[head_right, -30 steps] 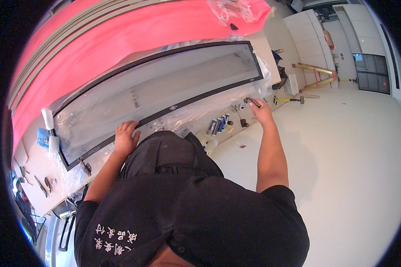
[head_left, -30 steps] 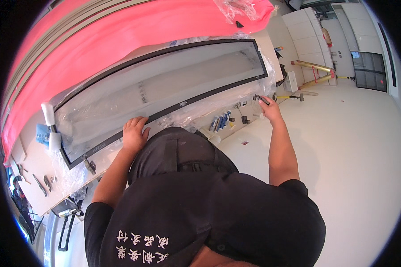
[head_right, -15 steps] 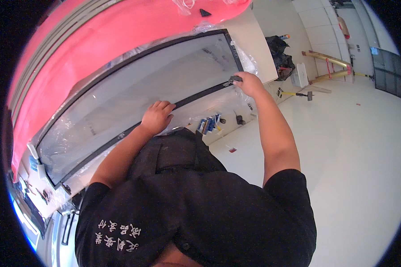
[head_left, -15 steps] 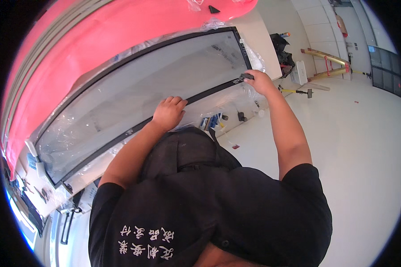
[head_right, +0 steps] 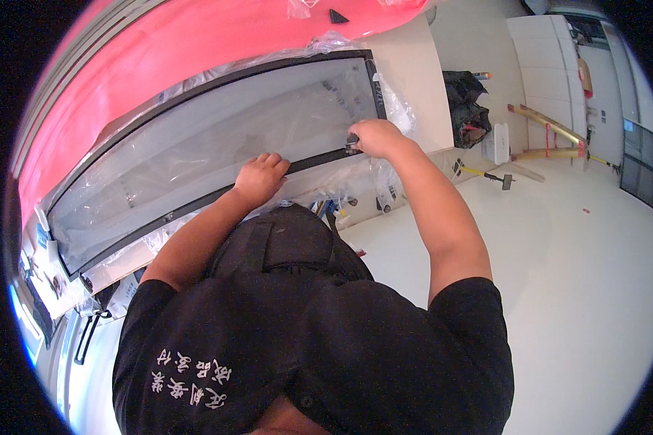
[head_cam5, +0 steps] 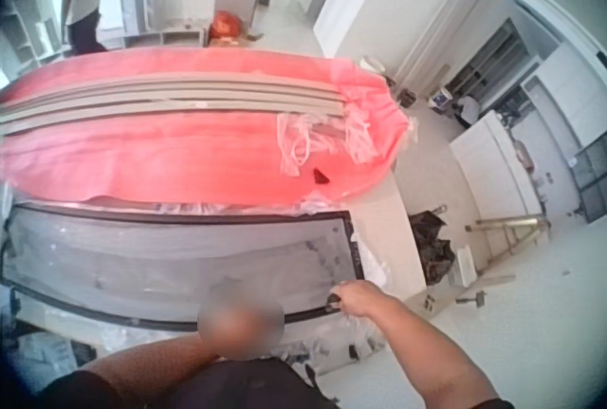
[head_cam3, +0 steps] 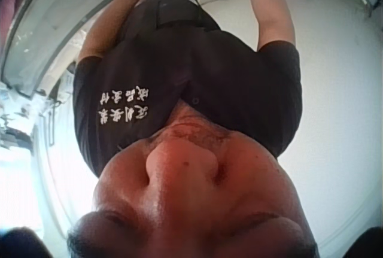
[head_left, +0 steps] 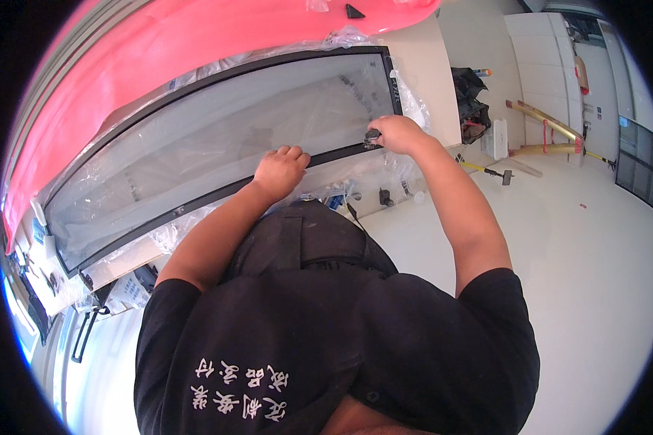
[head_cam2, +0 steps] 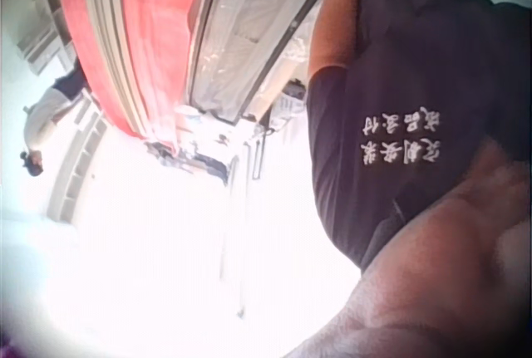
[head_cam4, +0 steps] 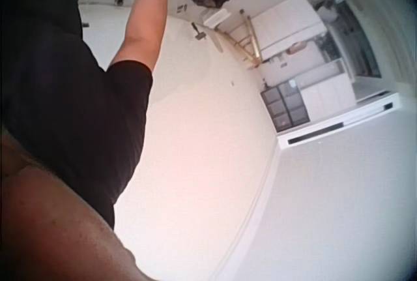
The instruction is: The person attaches small metal brackets and plastic clips to a black window frame on a workbench using a power drill and screws, then wipes the frame and glass with a blue cloth.
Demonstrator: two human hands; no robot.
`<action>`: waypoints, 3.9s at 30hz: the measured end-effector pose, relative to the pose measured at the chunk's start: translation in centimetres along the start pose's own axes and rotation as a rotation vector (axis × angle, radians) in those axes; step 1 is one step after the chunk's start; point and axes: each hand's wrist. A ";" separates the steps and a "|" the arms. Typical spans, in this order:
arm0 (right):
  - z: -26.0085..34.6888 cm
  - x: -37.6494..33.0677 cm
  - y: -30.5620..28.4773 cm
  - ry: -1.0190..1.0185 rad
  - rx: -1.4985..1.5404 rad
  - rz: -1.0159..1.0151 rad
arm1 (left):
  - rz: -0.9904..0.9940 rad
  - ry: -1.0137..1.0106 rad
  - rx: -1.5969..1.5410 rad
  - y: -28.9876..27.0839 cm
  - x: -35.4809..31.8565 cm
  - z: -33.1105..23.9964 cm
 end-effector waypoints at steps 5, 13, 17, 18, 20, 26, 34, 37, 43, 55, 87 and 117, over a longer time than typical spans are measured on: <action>-0.1 0.9 -0.2 -0.063 -0.013 0.044 | -0.013 0.014 -0.003 -0.3 0.6 -0.4; -1.2 0.9 0.6 -0.135 -0.001 0.036 | -0.028 0.006 -0.002 0.5 0.3 -0.2; -0.4 1.0 0.0 -0.151 -0.066 0.079 | -0.129 0.036 0.010 0.7 0.2 -0.2; -0.2 1.0 -0.2 -0.132 -0.083 0.110 | -0.126 0.031 0.010 0.5 0.2 -0.3; -0.8 1.1 0.5 -0.135 0.011 0.061 | -0.120 0.020 0.010 0.2 0.3 -0.5; -1.3 0.7 2.0 -0.221 0.025 -0.057 | -0.059 -0.037 -0.007 0.6 -0.1 -0.6; -0.2 1.1 1.6 -0.234 -0.138 0.023 | -0.141 -0.037 0.055 1.9 -0.3 -0.6; -0.4 1.0 1.1 -0.148 0.003 0.091 | -0.195 -0.018 0.054 3.1 -0.4 -0.2; -0.9 1.4 1.3 -0.115 -0.007 0.110 | -0.147 -0.009 0.072 2.3 1.2 -1.3; 0.2 0.8 1.0 -0.158 -0.084 0.003 | 0.405 0.064 0.034 0.8 10.5 -5.6; 3.7 -9.3 13.3 0.111 -0.055 -0.538 | 0.193 0.046 -0.063 2.5 9.9 -5.2; 24.8 2.8 8.9 -0.090 0.433 -0.905 | -0.920 -0.764 0.054 -26.9 -39.5 22.1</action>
Point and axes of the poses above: each hand's wrist, its own x-axis towards the middle knuckle, its own y-axis out of the palm, z = x × y, and after that the axes turned 8 degrees about -z, right-handed
